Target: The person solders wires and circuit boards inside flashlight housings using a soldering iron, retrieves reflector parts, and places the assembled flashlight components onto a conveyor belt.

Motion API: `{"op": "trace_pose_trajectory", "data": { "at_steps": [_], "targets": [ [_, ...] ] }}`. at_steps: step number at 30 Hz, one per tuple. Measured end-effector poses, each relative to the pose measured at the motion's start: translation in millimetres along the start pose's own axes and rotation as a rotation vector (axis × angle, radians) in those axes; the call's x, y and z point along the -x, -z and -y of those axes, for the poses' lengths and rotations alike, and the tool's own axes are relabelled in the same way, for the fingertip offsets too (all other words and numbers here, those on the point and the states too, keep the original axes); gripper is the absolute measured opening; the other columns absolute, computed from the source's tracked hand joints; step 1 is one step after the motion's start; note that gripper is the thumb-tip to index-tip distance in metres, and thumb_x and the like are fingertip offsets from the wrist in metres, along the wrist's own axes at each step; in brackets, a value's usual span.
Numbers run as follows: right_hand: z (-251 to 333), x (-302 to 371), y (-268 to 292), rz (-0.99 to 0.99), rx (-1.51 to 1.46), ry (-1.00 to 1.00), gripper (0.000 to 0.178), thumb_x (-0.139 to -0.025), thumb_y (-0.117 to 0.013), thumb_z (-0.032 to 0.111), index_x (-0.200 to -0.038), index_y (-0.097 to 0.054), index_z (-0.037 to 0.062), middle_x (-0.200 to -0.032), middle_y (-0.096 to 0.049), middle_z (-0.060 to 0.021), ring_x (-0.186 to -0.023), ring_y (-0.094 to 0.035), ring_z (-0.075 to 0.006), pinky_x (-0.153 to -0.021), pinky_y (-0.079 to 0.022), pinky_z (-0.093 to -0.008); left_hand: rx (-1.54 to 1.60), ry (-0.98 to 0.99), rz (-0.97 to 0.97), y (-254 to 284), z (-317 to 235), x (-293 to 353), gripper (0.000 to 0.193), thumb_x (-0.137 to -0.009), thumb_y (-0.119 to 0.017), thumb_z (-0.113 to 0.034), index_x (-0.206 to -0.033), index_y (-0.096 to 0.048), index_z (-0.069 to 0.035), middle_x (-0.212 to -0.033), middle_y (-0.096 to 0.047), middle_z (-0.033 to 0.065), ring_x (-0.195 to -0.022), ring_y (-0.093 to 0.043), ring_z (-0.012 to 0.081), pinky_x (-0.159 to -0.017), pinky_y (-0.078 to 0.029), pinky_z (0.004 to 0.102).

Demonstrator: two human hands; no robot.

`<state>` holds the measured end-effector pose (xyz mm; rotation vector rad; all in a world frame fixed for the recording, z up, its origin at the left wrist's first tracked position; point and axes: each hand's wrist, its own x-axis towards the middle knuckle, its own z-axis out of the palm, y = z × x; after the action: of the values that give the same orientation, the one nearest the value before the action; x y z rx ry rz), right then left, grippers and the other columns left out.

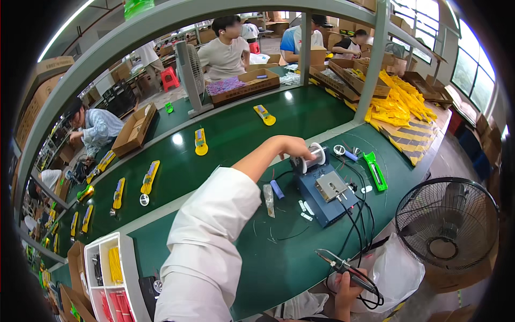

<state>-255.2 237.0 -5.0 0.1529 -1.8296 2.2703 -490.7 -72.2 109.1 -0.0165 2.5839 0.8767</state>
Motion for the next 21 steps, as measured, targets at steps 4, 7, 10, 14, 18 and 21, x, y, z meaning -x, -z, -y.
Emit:
{"op": "trace_pose_trajectory", "data": {
  "at_steps": [4, 7, 10, 14, 18, 21],
  "targets": [
    [-0.9, 2.5, 1.2, -0.014, 0.048, -0.085, 0.015, -0.077, -0.052, 0.001, -0.089, -0.042, 0.0016, -0.064, -0.047, -0.0058, -0.049, -0.048, -0.0114, -0.047, -0.043, -0.0228, -0.201, -0.053, 0.035, -15.0, -20.5, 11.3, 0.055, -0.068, -0.062, -0.04, -0.103, -0.053, 0.002, -0.1, -0.056, 0.0148, -0.096, -0.051, 0.0268, -0.076, -0.041, 0.0445],
    [-6.4, 6.7, 1.2, 0.068, 0.092, -0.027, 0.017, -0.077, -0.052, 0.001, -0.089, -0.041, 0.0014, -0.063, -0.049, -0.0067, -0.048, -0.048, -0.0109, -0.047, -0.043, -0.022, -0.598, -0.165, -0.774, -60.3, -23.9, 32.3, 0.054, -0.064, -0.066, -0.035, -0.104, -0.046, -0.003, -0.092, -0.053, 0.0128, -0.093, -0.049, 0.0272, -0.084, -0.034, 0.0488],
    [-1.6, 7.2, -5.9, 0.11, 0.086, -0.01, 0.017, -0.077, -0.052, 0.001, -0.09, -0.041, 0.0014, -0.063, -0.05, -0.0074, -0.048, -0.048, -0.0104, -0.047, -0.042, -0.0214, -0.658, -0.176, -0.785, -60.8, -16.0, 44.9, 0.052, -0.068, -0.064, -0.035, -0.106, -0.046, -0.003, -0.094, -0.053, 0.0132, -0.095, -0.048, 0.0286, -0.083, -0.036, 0.047],
    [-6.9, 1.2, -9.9, 0.176, 0.032, -0.121, 0.018, -0.075, -0.053, -0.002, -0.088, -0.04, -0.001, -0.068, -0.051, -0.0093, -0.052, -0.053, -0.0119, -0.049, -0.046, -0.0227, -0.546, -0.29, -0.807, -35.5, -30.3, 107.1, 0.047, -0.073, -0.06, -0.037, -0.104, -0.049, -0.003, -0.093, -0.053, 0.0137, -0.092, -0.05, 0.0292, -0.078, -0.04, 0.0411],
    [-12.0, -7.7, -27.0, 0.184, 0.04, -0.121, 0.016, -0.075, -0.053, 0.0, -0.085, -0.041, 0.0, -0.067, -0.048, -0.0082, -0.049, -0.051, -0.0119, -0.047, -0.045, -0.0226, -0.61, -0.246, -0.701, -15.2, -53.4, 222.7, 0.036, -0.079, -0.053, -0.032, -0.098, -0.053, -0.002, -0.085, -0.055, 0.0138, -0.081, -0.053, 0.0305, -0.071, -0.044, 0.0379],
    [-11.8, -14.9, -37.8, 0.333, 0.094, -0.065, 0.015, -0.075, -0.054, 0.002, -0.083, -0.042, -0.0002, -0.067, -0.048, -0.0081, -0.047, -0.049, -0.0111, -0.045, -0.043, -0.0215, -0.661, -0.118, -0.613, -20.6, -57.3, 313.4, 0.024, -0.077, -0.054, -0.026, -0.08, -0.052, -0.002, -0.078, -0.056, 0.0127, -0.076, -0.055, 0.0291, -0.064, -0.044, 0.0383]
  ]
}}
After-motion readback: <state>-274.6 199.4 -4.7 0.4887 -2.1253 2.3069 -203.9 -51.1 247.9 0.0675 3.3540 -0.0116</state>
